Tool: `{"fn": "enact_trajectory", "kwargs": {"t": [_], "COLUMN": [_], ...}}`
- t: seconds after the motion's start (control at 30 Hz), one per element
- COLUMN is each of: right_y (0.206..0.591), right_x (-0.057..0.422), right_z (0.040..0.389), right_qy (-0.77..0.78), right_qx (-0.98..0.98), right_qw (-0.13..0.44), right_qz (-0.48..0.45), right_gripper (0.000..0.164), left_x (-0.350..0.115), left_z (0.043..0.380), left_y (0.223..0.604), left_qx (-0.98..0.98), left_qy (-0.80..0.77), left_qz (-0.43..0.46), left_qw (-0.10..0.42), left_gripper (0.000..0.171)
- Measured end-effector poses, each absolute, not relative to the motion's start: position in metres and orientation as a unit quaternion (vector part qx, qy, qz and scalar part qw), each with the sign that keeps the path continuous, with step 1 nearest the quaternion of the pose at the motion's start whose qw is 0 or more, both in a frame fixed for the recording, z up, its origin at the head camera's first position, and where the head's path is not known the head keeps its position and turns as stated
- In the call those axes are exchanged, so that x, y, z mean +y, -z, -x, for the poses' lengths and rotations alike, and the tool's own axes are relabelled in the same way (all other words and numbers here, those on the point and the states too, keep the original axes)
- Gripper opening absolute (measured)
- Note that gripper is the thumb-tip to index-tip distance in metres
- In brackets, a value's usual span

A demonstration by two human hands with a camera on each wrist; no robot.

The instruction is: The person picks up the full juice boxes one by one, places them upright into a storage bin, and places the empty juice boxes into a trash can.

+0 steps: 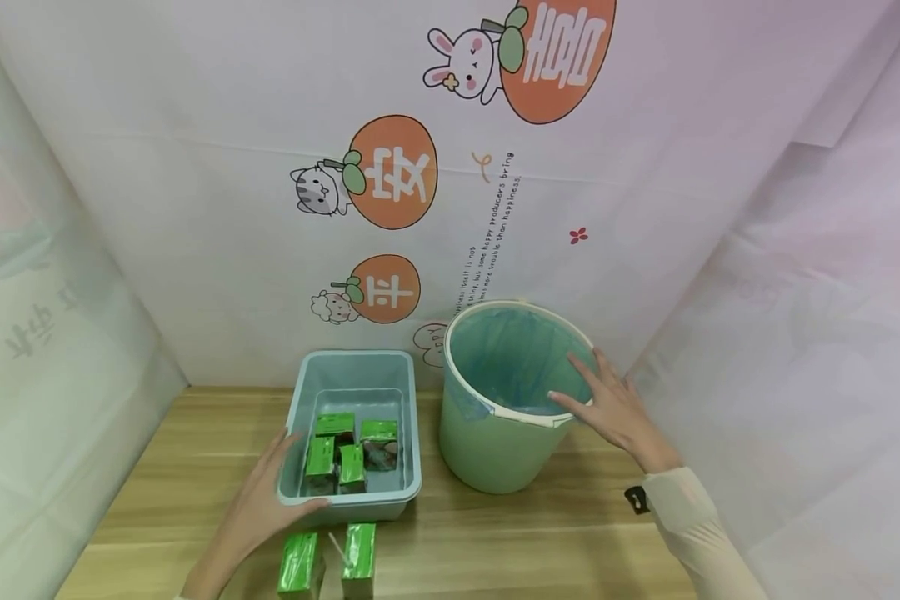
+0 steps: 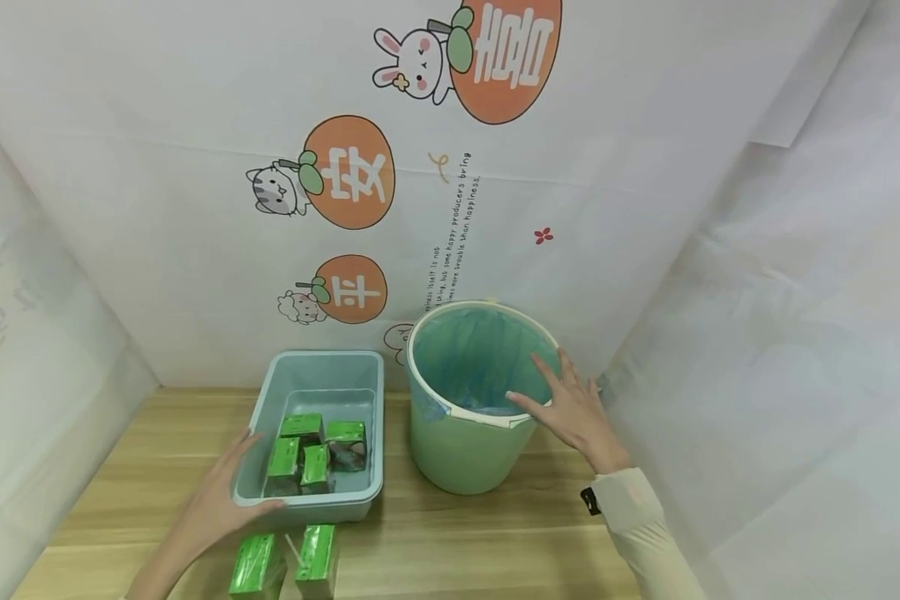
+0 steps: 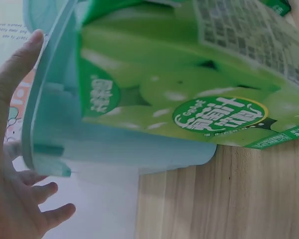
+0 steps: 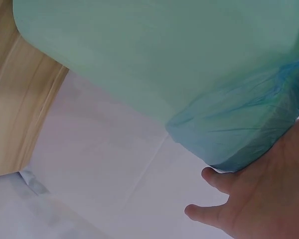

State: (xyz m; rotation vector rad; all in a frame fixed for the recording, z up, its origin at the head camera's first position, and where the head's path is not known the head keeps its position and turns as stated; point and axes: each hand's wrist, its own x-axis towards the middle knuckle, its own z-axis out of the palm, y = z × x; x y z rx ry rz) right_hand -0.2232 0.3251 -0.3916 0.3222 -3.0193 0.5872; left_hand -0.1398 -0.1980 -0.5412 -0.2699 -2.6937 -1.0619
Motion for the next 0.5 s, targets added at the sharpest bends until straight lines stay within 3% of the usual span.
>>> {"fn": "enact_trajectory", "kwargs": {"t": [0.2, 0.33, 0.43, 0.5], "right_y": [0.392, 0.392, 0.393, 0.394], "right_x": [0.327, 0.328, 0.328, 0.328], "right_z": [0.224, 0.222, 0.220, 0.220], "right_qy": [-0.185, -0.185, -0.186, -0.185], "right_qx": [-0.976, -0.976, -0.976, -0.977], "right_qw": [0.033, 0.031, 0.027, 0.025], "right_qz": [-0.110, -0.110, -0.108, -0.107], "right_gripper": [0.089, 0.089, 0.089, 0.090], "left_x": [-0.200, -0.190, -0.178, -0.170], "left_z": [0.121, 0.099, 0.086, 0.073], "left_y": [0.539, 0.543, 0.551, 0.556], "left_qx": [-0.904, -0.882, -0.840, -0.830], "left_qy": [0.387, 0.362, 0.319, 0.292], "left_qz": [0.092, 0.142, 0.208, 0.213], "left_qw": [0.157, 0.265, 0.386, 0.425], "left_gripper": [0.109, 0.087, 0.064, 0.066]}}
